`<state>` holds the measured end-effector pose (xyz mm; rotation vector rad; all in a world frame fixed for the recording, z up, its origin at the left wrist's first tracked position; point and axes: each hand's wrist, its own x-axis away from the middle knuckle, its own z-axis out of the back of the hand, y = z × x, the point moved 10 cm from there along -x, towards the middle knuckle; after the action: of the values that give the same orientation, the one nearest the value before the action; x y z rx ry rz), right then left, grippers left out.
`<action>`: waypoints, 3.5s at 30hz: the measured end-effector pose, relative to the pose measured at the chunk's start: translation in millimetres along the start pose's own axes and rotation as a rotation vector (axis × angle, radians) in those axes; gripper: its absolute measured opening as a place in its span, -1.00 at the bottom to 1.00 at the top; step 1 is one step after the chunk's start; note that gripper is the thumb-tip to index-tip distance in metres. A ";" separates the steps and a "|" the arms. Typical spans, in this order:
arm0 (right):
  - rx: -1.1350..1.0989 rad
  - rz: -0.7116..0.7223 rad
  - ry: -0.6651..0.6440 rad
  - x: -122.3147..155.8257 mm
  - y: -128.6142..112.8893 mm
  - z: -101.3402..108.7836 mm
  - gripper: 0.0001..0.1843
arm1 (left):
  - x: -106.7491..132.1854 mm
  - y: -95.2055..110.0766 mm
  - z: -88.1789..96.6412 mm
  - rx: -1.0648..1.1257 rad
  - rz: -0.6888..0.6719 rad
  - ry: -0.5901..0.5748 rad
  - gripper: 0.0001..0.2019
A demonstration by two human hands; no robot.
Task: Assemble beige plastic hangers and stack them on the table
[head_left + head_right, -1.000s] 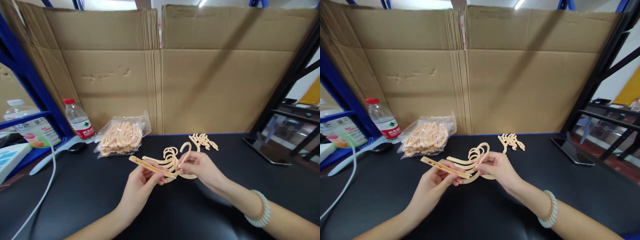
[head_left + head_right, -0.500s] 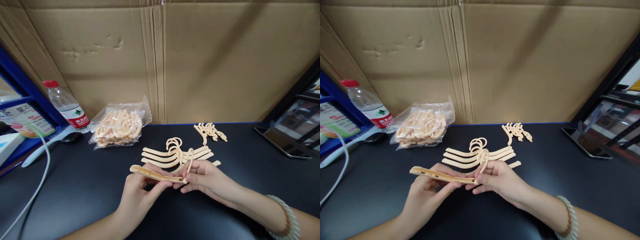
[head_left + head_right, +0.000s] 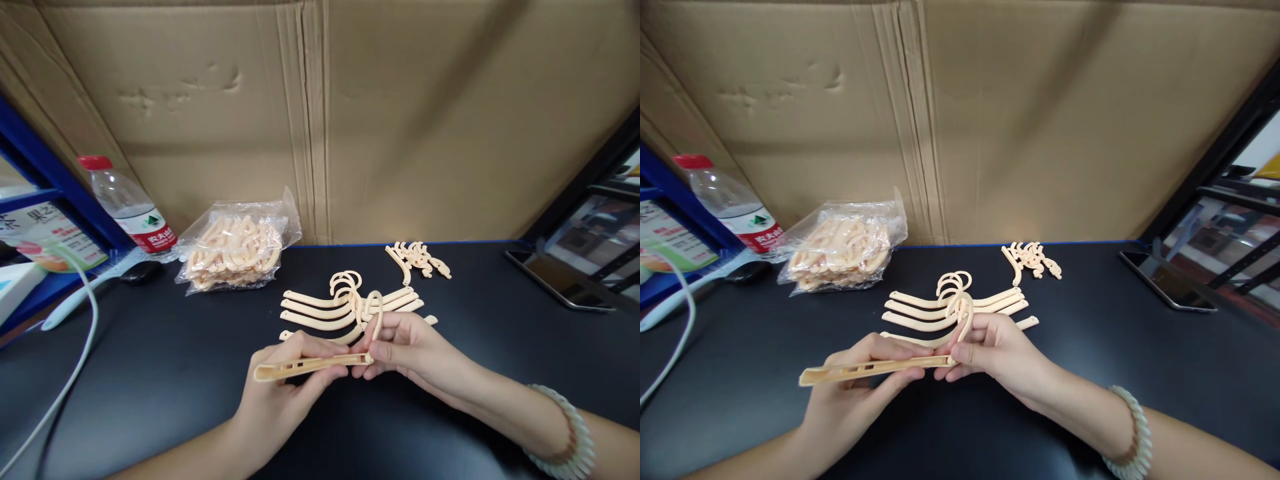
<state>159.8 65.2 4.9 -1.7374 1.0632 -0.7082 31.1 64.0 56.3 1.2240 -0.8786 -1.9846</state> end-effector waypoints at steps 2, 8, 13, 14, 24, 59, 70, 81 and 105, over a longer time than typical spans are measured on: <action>0.019 0.035 0.018 0.2 -3.3 -1.1 -0.83 | 1.7 3.3 0.0 -0.009 -0.018 0.007 -0.81; 0.069 0.138 0.086 3.0 -9.4 -1.3 -0.82 | 5.2 6.0 -1.3 0.025 0.013 0.045 -0.83; 0.111 0.208 0.174 4.1 -17.0 5.2 -0.79 | 4.5 -25.8 -0.7 0.306 0.340 0.151 -0.92; 0.143 0.229 0.193 4.3 -19.6 6.5 -0.79 | 4.9 -30.4 -2.9 0.357 0.393 0.156 -0.89; 0.233 0.196 0.124 -1.4 -7.8 -6.3 -0.72 | 5.0 -27.3 -36.2 0.541 0.505 -0.027 -0.78; 0.390 0.382 0.295 4.0 -72.2 41.7 -0.69 | 13.6 -47.7 -32.9 0.788 0.699 0.041 -0.80; -0.088 0.118 0.188 1.2 -20.4 19.2 -0.77 | 10.2 -48.7 -34.2 0.745 0.636 0.010 -0.83; 0.087 0.147 0.137 0.3 -15.5 3.0 -0.80 | 2.8 -38.3 -33.0 0.589 0.509 -0.054 -0.85; 0.226 0.174 -0.104 -0.3 -20.2 -18.5 -0.73 | 6.7 -45.2 -47.8 0.689 0.411 -0.214 -0.89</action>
<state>151.4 61.2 30.6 -1.4539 1.0075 -0.5977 64.7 74.6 0.4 1.0542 -1.8620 -1.5325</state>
